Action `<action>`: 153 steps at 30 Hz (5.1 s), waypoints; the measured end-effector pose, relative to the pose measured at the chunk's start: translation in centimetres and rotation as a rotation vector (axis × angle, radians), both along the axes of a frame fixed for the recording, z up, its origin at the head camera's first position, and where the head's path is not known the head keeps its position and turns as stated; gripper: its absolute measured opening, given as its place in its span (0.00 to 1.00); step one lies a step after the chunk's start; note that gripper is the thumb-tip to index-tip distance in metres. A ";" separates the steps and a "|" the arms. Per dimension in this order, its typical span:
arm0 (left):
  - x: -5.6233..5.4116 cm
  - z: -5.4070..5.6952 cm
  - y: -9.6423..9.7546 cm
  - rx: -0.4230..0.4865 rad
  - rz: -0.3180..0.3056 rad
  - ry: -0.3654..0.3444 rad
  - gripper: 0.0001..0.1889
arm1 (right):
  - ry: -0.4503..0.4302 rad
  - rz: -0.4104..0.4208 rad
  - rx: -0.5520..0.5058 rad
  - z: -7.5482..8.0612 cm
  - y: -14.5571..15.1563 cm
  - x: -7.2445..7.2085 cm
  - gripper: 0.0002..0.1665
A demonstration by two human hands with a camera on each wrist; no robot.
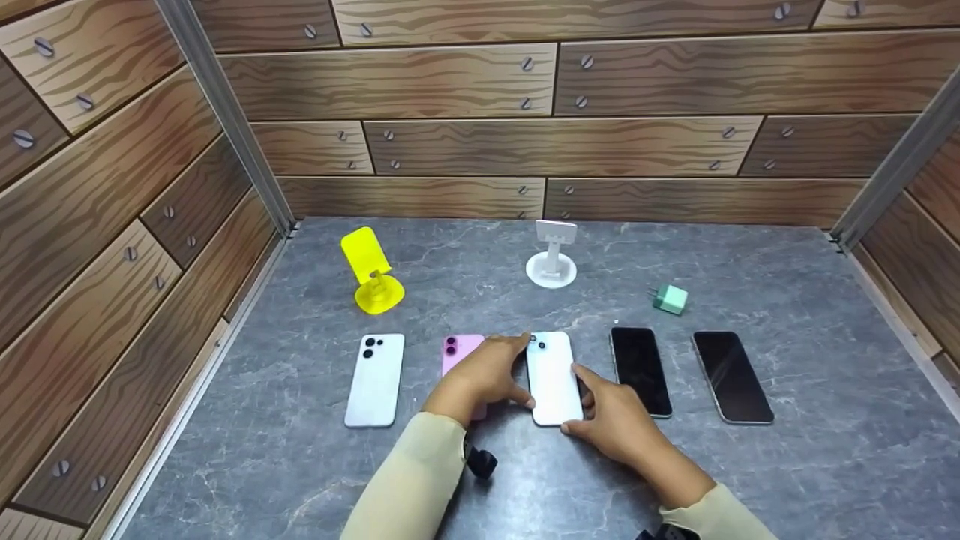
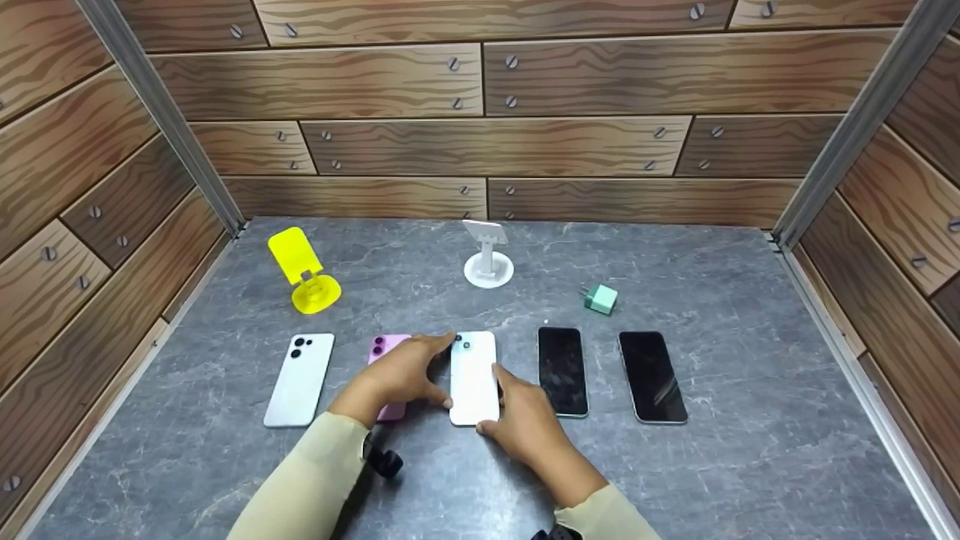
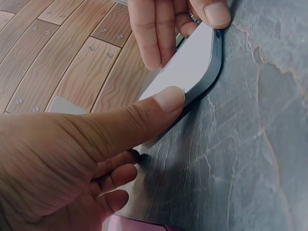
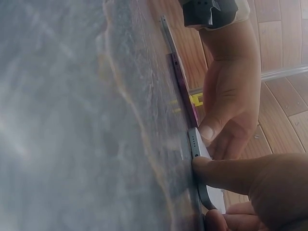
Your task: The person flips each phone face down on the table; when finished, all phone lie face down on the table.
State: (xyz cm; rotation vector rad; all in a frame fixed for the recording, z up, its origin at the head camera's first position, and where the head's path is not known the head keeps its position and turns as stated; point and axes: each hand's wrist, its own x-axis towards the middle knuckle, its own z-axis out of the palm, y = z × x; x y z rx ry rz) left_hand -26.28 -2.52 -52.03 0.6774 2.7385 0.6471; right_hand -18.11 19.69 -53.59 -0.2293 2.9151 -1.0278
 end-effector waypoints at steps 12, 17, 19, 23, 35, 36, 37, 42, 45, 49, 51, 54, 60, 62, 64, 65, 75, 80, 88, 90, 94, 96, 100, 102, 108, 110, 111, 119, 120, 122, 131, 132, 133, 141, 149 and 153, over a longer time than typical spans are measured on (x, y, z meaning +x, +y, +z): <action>0.3 0.5 0.3 -0.034 -0.003 0.026 0.58 | 0.002 -0.008 0.016 0.2 -0.1 0.1 0.58; 0.3 0.5 0.4 -0.048 -0.042 0.043 0.53 | 0.005 -0.003 0.004 0.1 0.0 0.0 0.57; 0.2 0.6 0.4 -0.069 -0.063 0.058 0.50 | -0.004 -0.001 -0.017 0.1 0.1 0.1 0.57; 0.2 0.6 0.4 -0.097 -0.074 0.064 0.46 | -0.045 0.011 -0.114 0.2 0.8 -0.1 0.53; 0.2 0.7 0.6 -0.099 -0.033 0.033 0.46 | -0.278 0.157 -0.654 0.9 5.5 -1.1 0.44; 0.2 0.7 0.6 -0.101 -0.033 0.037 0.46 | -0.285 0.158 -0.659 1.0 6.1 -1.2 0.44; 0.2 0.7 0.6 -0.094 -0.031 0.035 0.46 | -0.292 0.154 -0.661 1.1 6.6 -1.2 0.44; 0.2 0.5 0.5 -0.080 -0.026 0.032 0.47 | -0.290 0.136 -0.655 1.4 9.1 -1.0 0.43; 0.2 0.3 0.4 -0.070 -0.022 0.028 0.47 | -0.272 0.109 -0.634 1.5 10.2 -0.9 0.43; 0.2 0.1 0.3 -0.060 -0.018 0.021 0.46 | -0.225 0.068 -0.555 1.5 11.6 -0.6 0.43; 0.2 0.0 0.3 -0.055 -0.016 0.019 0.46 | -0.206 0.048 -0.512 1.5 12.3 -0.5 0.42; 0.2 0.1 0.3 -0.049 -0.013 0.019 0.46 | -0.196 0.024 -0.471 1.3 13.3 -0.2 0.42; 0.2 0.2 0.3 -0.059 -0.015 0.013 0.47 | -0.191 -0.003 -0.408 0.8 14.3 0.2 0.44; 0.2 0.2 0.3 -0.062 -0.013 0.006 0.47 | -0.196 -0.003 -0.391 0.7 14.3 0.3 0.45; 0.2 0.2 0.2 -0.065 -0.012 0.002 0.47 | -0.203 -0.007 -0.384 0.5 14.2 0.4 0.44; 0.2 0.2 0.2 -0.064 -0.012 0.000 0.47 | -0.205 -0.009 -0.383 0.5 14.1 0.5 0.44; 0.2 0.2 0.3 -0.039 -0.012 0.006 0.46 | -0.189 -0.014 -0.371 0.3 13.8 0.7 0.43; 0.2 0.1 0.4 0.007 0.015 0.016 0.46 | -0.177 -0.004 -0.376 0.1 13.9 0.7 0.43; 0.7 -0.2 2.8 0.270 0.083 0.039 0.49 | -0.182 -0.024 -0.417 0.0 14.0 0.8 0.43; 0.9 -0.2 3.9 0.322 0.060 0.043 0.50 | -0.181 -0.027 -0.415 0.0 14.0 0.8 0.43; 1.2 -0.3 6.0 0.373 0.045 0.018 0.51 | -0.178 -0.023 -0.405 -0.2 14.0 0.8 0.43; 1.3 -0.3 6.9 0.368 0.050 -0.002 0.52 | -0.177 -0.021 -0.400 -0.3 14.0 0.7 0.43; 1.7 -0.6 8.6 0.312 0.020 -0.004 0.55 | -0.188 -0.027 -0.411 -0.4 13.8 0.7 0.43; 1.8 -0.7 9.4 0.256 -0.014 0.024 0.55 | -0.186 -0.026 -0.400 -0.4 13.8 0.7 0.42; 2.1 -0.7 11.0 0.063 -0.069 0.099 0.55 | -0.182 -0.024 -0.392 -0.3 13.6 0.7 0.42; 2.1 -0.8 11.2 0.022 -0.079 0.122 0.54 | -0.190 -0.027 -0.411 -0.3 13.5 0.7 0.42; 2.1 -0.8 11.3 0.007 -0.084 0.137 0.54 | -0.195 -0.028 -0.420 -0.3 13.4 0.7 0.42; 1.8 -1.0 11.7 -0.076 -0.110 0.216 0.49 | -0.191 -0.022 -0.403 -0.2 13.5 0.5 0.43; 1.8 -1.0 11.7 -0.087 -0.111 0.220 0.48 | -0.190 -0.022 -0.401 -0.2 13.5 0.4 0.43; 1.8 -1.1 11.8 -0.104 -0.114 0.223 0.48 | -0.195 -0.028 -0.406 -0.2 13.5 0.5 0.43; 1.8 -1.2 11.9 -0.142 -0.130 0.250 0.46 | -0.225 -0.062 -0.423 0.1 13.5 0.5 0.43; 1.8 -1.3 11.9 -0.142 -0.133 0.254 0.46 | -0.233 -0.068 -0.437 0.2 13.6 0.5 0.43; 1.8 -1.3 11.9 -0.142 -0.135 0.257 0.46 | -0.242 -0.072 -0.455 0.3 13.6 0.5 0.43; 1.7 -1.6 12.0 -0.142 -0.147 0.269 0.46 | -0.271 -0.084 -0.538 0.6 13.7 0.5 0.41; 1.7 -1.5 11.9 -0.150 -0.152 0.282 0.46 | -0.263 -0.094 -0.594 0.9 13.3 0.4 0.40; 1.7 -1.6 11.8 -0.153 -0.162 0.288 0.46 | -0.262 -0.145 -0.670 0.8 13.1 0.4 0.38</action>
